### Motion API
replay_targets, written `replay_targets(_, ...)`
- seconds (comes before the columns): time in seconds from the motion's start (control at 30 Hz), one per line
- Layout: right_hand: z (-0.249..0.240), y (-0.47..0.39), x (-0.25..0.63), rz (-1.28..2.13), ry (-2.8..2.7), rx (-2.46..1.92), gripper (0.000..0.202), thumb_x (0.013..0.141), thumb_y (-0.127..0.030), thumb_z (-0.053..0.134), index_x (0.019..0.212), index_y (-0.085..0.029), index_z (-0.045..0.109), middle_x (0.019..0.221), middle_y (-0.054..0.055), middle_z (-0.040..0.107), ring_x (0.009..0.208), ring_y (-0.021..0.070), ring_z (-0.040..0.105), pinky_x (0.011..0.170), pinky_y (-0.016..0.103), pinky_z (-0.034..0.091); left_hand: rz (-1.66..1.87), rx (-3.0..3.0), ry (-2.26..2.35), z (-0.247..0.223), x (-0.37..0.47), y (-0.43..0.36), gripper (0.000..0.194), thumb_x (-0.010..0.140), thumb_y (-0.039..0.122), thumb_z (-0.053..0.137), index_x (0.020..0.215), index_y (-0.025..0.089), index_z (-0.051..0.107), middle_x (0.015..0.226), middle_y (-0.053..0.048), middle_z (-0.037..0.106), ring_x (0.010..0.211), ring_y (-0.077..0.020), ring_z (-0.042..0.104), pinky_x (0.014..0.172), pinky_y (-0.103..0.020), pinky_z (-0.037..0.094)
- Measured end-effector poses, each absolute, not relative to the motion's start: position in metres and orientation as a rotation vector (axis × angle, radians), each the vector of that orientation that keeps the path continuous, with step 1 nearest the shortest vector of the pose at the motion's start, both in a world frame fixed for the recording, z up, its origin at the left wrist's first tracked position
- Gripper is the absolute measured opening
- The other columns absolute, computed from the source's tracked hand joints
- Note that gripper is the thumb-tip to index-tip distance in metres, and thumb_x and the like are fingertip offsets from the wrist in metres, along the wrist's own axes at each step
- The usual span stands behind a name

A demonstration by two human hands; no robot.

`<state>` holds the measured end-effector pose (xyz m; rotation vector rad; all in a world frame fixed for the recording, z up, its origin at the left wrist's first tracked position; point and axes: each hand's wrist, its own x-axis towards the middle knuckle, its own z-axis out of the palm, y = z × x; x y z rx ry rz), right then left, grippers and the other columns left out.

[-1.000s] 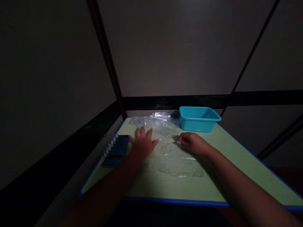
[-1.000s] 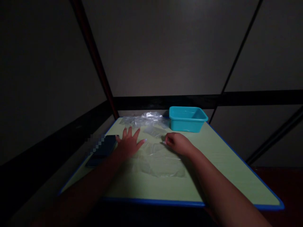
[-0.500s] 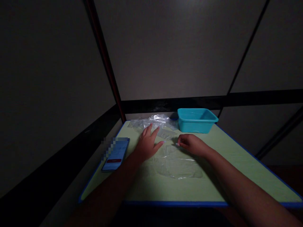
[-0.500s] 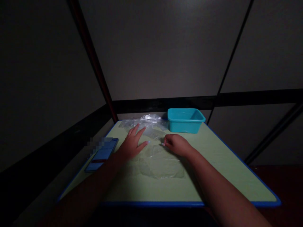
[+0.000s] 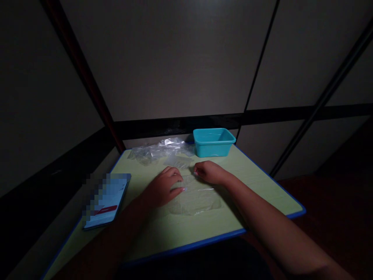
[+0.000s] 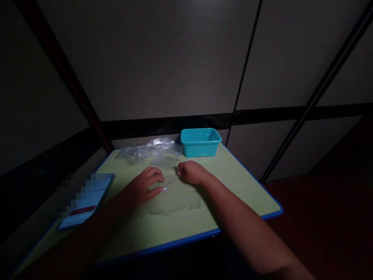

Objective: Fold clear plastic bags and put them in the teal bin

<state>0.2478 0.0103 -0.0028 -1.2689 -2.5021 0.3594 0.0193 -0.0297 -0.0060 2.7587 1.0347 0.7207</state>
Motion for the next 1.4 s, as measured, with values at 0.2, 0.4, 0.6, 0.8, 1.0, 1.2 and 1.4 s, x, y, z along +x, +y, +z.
replay_targets(0.2, -0.001, 0.011, 0.250, 0.385, -2.496, -1.297, 0.009, 0.078, -0.020, 0.057, 0.081, -0.015, 0.062, 0.070, 0.002, 0.062, 0.058, 0.0094, 0.046, 0.054, 0.021, 0.026, 0.828, 2.709, 1.193, 0.004, 0.016, -0.029, 0.015, 0.082, 0.030, 0.052, 0.092, 0.020, 0.058, 0.094, -0.004, 0.057, 0.093, -0.0198, 0.050, 0.084, -0.035, 0.041)
replay_targets(0.4, 0.004, 0.007, 0.249, 0.290, -2.534, -1.467, 0.023, 0.079, -0.037, 0.058, 0.073, -0.015, 0.061, 0.065, 0.003, 0.060, 0.054, 0.0100, 0.041, 0.050, 0.024, 0.022, 0.603, 2.713, 1.220, -0.001, 0.015, -0.027, 0.018, 0.085, 0.031, 0.046, 0.078, 0.019, 0.057, 0.076, -0.002, 0.056, 0.076, -0.0164, 0.050, 0.070, -0.028, 0.041)
replay_targets(0.6, 0.002, 0.007, 0.249, 0.272, -2.642, -1.440, 0.026, 0.080, -0.038, 0.056, 0.072, -0.015, 0.065, 0.067, 0.004, 0.063, 0.053, 0.0109, 0.044, 0.050, 0.024, 0.023, 0.472, 2.677, 1.171, -0.007, 0.017, -0.029, 0.021, 0.085, 0.035, 0.045, 0.072, 0.020, 0.055, 0.070, 0.001, 0.053, 0.068, -0.0137, 0.049, 0.063, -0.025, 0.037)
replay_targets(0.8, -0.001, 0.009, 0.251, 0.295, -2.642, -1.458, 0.027, 0.080, -0.040, 0.055, 0.074, -0.015, 0.065, 0.069, 0.005, 0.064, 0.055, 0.0111, 0.045, 0.050, 0.024, 0.024, 0.408, 2.672, 1.178, -0.007, 0.018, -0.030, 0.020, 0.084, 0.034, 0.046, 0.072, 0.020, 0.054, 0.072, 0.001, 0.053, 0.069, -0.0144, 0.049, 0.063, -0.025, 0.037)
replay_targets(1.0, -0.002, 0.015, 0.253, 0.307, -2.592, -1.502, 0.029, 0.081, -0.041, 0.053, 0.078, -0.015, 0.065, 0.072, 0.006, 0.065, 0.057, 0.0120, 0.047, 0.050, 0.024, 0.025, 0.431, 2.684, 1.130, -0.006, 0.018, -0.031, 0.016, 0.084, 0.032, 0.047, 0.080, 0.020, 0.056, 0.078, -0.001, 0.056, 0.077, -0.0166, 0.051, 0.069, -0.027, 0.039)
replay_targets(1.2, -0.005, 0.018, 0.254, 0.282, -2.493, -1.572, 0.030, 0.083, -0.042, 0.050, 0.080, -0.016, 0.063, 0.074, 0.007, 0.064, 0.058, 0.0123, 0.047, 0.051, 0.024, 0.025, 0.486, 2.635, 1.121, -0.007, 0.018, -0.030, 0.023, 0.084, 0.034, 0.046, 0.100, 0.020, 0.056, 0.087, -0.003, 0.060, 0.081, -0.0174, 0.054, 0.073, -0.029, 0.041)
replay_targets(1.4, -0.003, 0.017, 0.255, 0.290, -2.432, -1.505, 0.024, 0.083, -0.038, 0.053, 0.077, -0.016, 0.060, 0.072, 0.005, 0.062, 0.058, 0.0111, 0.046, 0.051, 0.023, 0.025, 0.675, 2.489, 1.311, -0.003, 0.015, -0.030, 0.028, 0.086, 0.039, 0.039, 0.093, 0.020, 0.059, 0.075, 0.000, 0.059, 0.070, -0.0164, 0.054, 0.065, -0.028, 0.041)
